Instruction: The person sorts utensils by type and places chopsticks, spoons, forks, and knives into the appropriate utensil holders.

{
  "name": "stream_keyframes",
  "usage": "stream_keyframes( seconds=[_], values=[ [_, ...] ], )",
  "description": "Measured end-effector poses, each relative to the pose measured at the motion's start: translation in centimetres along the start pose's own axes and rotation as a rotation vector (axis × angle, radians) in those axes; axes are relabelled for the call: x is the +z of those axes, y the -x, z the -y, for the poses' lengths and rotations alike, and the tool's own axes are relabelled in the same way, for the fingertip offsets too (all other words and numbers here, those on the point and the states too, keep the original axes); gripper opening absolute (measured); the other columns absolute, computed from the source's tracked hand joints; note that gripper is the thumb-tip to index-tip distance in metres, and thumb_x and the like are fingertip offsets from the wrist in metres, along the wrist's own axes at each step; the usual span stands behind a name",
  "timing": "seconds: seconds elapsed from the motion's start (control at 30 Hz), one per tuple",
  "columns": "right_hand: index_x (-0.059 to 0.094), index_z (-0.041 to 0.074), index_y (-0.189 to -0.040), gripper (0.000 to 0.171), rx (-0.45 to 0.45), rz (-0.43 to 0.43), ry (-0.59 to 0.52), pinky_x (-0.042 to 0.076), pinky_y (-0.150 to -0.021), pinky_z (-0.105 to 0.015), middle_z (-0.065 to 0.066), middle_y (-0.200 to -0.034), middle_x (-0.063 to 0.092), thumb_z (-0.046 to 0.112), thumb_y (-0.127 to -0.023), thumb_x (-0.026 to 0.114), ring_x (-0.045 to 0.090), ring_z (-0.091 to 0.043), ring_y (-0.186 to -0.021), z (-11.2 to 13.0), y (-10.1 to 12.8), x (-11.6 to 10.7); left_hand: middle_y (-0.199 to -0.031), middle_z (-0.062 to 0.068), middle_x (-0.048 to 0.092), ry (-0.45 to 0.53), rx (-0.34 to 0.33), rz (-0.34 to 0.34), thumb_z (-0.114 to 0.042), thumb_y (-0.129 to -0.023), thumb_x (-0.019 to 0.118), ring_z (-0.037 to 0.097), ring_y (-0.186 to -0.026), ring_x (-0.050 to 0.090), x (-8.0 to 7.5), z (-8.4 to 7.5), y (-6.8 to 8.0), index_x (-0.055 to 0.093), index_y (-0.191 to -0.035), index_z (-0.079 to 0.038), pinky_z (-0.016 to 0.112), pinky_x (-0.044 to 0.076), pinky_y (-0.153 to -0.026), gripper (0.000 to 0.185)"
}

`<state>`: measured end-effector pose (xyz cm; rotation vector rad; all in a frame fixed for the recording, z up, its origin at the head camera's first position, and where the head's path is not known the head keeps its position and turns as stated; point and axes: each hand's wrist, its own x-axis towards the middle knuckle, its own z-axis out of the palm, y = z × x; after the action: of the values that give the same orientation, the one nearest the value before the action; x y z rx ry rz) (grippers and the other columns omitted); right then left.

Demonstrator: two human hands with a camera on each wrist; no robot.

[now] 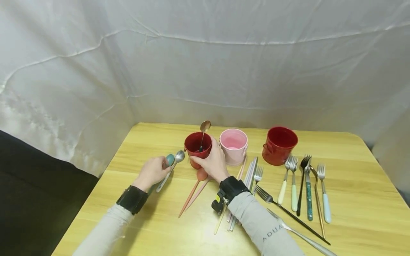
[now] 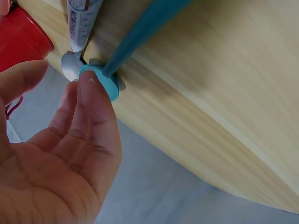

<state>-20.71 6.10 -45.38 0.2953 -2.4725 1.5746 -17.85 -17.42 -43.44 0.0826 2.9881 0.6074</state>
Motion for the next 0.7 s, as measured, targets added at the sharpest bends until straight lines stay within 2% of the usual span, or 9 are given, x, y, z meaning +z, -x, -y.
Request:
stream_keyframes(
  seconds=[0.2,0.37,0.57,0.7],
  values=[
    [0.043,0.015,-0.147,0.09,0.001,-0.001,0.001,0.049,-0.109,-0.046,-0.006,-0.142,0.058,0.03,-0.073,0.092,0.056,-0.026,-0.13,-0.1,0.0,0.1,-0.079,0.006,0.067,0.013,-0.03,0.046,-0.024,-0.091,0.073,0.018,-0.063,0.06,0.4,-0.6,-0.2,0.063,-0.089,-0.007,0.027,0.048,-0.054,0.019],
    [0.041,0.014,-0.148,0.091,-0.002,0.006,0.005,0.049,-0.11,-0.047,-0.007,-0.143,0.057,0.03,-0.074,0.091,0.055,-0.027,-0.131,0.1,-0.1,0.0,-0.075,0.004,0.064,-0.001,-0.042,0.059,-0.023,-0.09,0.074,0.018,-0.064,0.057,0.4,-0.9,-0.4,0.064,-0.086,-0.009,0.027,0.043,-0.055,0.017],
    [0.042,0.014,-0.148,0.091,0.001,0.0,0.013,0.049,-0.11,-0.046,-0.006,-0.143,0.057,0.031,-0.074,0.091,0.056,-0.026,-0.131,0.0,0.0,-0.1,-0.067,0.001,0.052,-0.028,-0.036,0.052,-0.018,-0.088,0.072,0.018,-0.062,0.051,0.7,-1.1,-0.7,0.057,-0.072,-0.012,0.028,0.037,-0.053,0.024],
    [0.042,0.014,-0.148,0.09,0.003,0.008,0.004,0.049,-0.109,-0.046,-0.006,-0.142,0.057,0.031,-0.074,0.091,0.056,-0.026,-0.13,0.0,0.0,0.0,-0.068,0.003,0.054,-0.083,-0.026,0.034,-0.012,-0.086,0.07,0.021,-0.063,0.052,1.1,-1.4,-0.7,0.052,-0.069,-0.012,0.031,0.041,-0.053,0.024]
  ],
)
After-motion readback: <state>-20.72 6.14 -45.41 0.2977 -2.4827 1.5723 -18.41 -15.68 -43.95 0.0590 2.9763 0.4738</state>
